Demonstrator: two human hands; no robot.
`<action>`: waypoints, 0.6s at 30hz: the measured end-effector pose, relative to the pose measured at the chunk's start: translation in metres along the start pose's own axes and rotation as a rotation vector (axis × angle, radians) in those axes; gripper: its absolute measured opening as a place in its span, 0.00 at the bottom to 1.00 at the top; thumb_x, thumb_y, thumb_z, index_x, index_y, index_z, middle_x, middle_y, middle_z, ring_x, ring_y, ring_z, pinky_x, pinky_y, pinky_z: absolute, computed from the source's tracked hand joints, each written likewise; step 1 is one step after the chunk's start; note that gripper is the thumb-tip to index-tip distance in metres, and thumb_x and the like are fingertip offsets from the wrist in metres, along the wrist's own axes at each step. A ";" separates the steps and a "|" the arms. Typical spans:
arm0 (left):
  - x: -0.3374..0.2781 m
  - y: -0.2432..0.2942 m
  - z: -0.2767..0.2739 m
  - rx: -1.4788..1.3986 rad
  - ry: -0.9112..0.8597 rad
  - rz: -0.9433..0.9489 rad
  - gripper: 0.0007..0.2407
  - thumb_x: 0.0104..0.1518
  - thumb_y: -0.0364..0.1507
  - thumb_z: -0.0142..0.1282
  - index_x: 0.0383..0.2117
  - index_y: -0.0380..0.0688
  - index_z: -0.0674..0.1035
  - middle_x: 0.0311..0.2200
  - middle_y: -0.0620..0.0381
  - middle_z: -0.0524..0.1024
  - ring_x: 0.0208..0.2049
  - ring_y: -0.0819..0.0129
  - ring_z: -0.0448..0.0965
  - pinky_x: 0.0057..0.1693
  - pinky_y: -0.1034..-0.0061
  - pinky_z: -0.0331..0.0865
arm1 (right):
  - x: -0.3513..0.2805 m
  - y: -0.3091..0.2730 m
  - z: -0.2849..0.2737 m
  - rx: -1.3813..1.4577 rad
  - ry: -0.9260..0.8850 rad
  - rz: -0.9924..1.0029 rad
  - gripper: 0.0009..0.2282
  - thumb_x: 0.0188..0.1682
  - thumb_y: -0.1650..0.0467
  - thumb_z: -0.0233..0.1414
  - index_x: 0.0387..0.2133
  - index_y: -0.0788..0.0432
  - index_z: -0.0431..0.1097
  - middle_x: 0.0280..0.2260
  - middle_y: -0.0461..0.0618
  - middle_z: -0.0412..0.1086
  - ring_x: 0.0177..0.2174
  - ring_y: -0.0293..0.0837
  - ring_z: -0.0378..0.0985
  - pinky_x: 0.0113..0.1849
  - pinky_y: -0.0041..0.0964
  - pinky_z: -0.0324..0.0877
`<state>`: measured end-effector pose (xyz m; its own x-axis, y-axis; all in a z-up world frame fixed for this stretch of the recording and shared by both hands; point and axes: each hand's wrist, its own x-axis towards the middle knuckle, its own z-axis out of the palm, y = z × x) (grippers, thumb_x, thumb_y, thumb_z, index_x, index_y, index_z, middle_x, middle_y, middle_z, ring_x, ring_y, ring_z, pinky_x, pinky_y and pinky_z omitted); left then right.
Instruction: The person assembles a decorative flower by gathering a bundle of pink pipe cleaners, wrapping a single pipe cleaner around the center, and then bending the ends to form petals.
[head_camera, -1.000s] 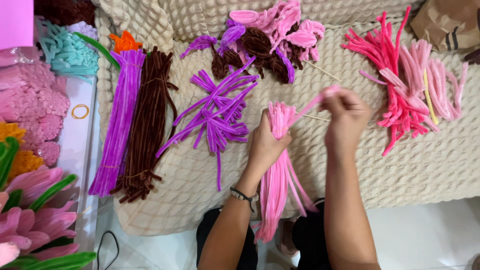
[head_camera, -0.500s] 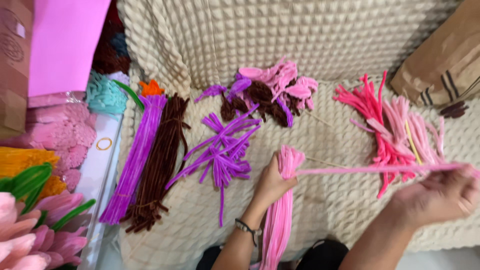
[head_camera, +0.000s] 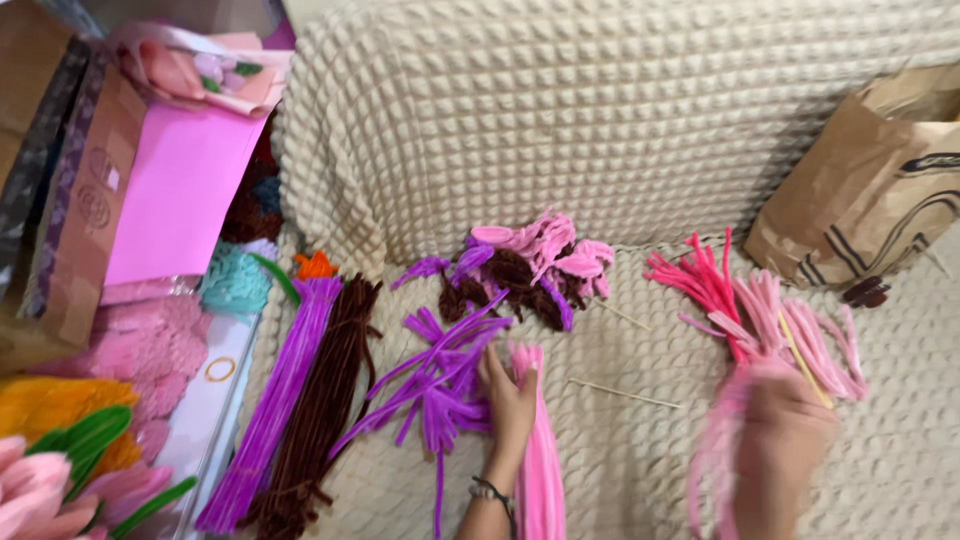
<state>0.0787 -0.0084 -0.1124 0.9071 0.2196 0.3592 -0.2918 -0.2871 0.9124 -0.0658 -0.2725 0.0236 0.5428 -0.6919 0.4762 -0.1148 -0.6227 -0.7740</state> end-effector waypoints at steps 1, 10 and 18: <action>-0.001 0.028 -0.005 -0.010 -0.009 0.011 0.35 0.51 0.27 0.59 0.67 0.36 0.56 0.66 0.34 0.53 0.69 0.40 0.52 0.71 0.57 0.48 | -0.012 -0.018 0.024 -0.002 0.017 -0.001 0.09 0.59 0.70 0.51 0.40 0.64 0.78 0.33 0.54 0.75 0.33 0.46 0.74 0.38 0.44 0.68; 0.001 0.162 -0.060 -0.410 -0.401 -0.365 0.14 0.57 0.26 0.57 0.48 0.38 0.83 0.47 0.49 0.84 0.51 0.65 0.85 0.57 0.78 0.80 | -0.070 -0.097 0.115 0.521 -0.462 0.141 0.02 0.44 0.76 0.61 0.27 0.61 0.82 0.22 0.44 0.79 0.23 0.31 0.74 0.27 0.26 0.72; -0.016 0.122 -0.052 -0.474 -0.496 -0.287 0.18 0.59 0.24 0.53 0.57 0.37 0.75 0.52 0.47 0.81 0.51 0.68 0.83 0.53 0.79 0.79 | -0.071 -0.090 0.127 0.533 -0.514 0.039 0.04 0.42 0.74 0.66 0.20 0.56 0.79 0.23 0.42 0.71 0.20 0.31 0.68 0.24 0.25 0.62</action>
<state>0.0128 0.0019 0.0039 0.9652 -0.2531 0.0655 -0.0207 0.1759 0.9842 0.0118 -0.1213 0.0063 0.8825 -0.3703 0.2900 0.2065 -0.2490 -0.9462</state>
